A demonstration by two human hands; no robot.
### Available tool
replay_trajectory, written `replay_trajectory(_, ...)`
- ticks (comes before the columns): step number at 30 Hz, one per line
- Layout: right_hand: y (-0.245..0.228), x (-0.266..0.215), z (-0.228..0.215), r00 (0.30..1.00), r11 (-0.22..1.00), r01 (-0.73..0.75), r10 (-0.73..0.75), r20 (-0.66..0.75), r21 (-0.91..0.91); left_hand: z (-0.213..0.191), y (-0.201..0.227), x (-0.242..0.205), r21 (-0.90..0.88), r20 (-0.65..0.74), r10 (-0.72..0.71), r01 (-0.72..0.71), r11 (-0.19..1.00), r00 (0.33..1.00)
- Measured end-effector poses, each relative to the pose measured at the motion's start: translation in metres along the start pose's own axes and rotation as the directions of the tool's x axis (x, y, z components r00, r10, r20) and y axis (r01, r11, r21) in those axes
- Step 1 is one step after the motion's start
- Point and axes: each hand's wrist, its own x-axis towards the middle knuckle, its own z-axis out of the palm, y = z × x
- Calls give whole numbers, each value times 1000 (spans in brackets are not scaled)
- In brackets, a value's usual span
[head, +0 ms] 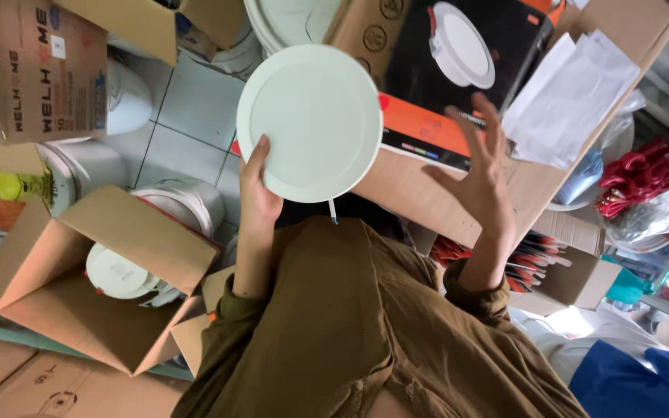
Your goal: The person unboxes a light fixture, removes the instruction paper and protective insert, and then proceeds to place multiple light fixtures and their boxes into larger shipping cartons.
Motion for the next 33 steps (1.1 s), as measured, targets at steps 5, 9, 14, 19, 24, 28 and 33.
replay_trajectory(5, 67, -35, 34, 908, 907, -397, 411, -87, 137, -17, -11, -27, 195, -88, 130, -111, 975, 988)
replay_trajectory(9, 85, -30, 50, 780, 755, -589, 624, -39, 289, -18, -14, -32, 304, -83, 193, -159, 939, 978)
replay_trajectory(14, 86, -32, 54, 829, 803, -515, 555, -63, 300, -6, -23, -27, 384, -87, 261, -210, 899, 961)
replay_trajectory(19, 60, -48, 68, 882, 908, -346, 401, -246, 237, 2, -38, -32, 270, -116, 333, -293, 917, 936)
replay_trajectory(24, 34, -70, 75, 769, 362, -120, 622, -144, 924, 13, -44, -41, 268, -160, 345, -295, 917, 925)
replay_trajectory(28, 30, -85, 63, 668, -75, -13, 742, 65, 997, 11, -48, -45, 288, -187, 379, -319, 903, 906)
replay_trajectory(33, 35, -93, 45, 672, -409, -45, 663, 330, 912, 2, -51, -49, 266, -183, 399, -345, 900, 898)
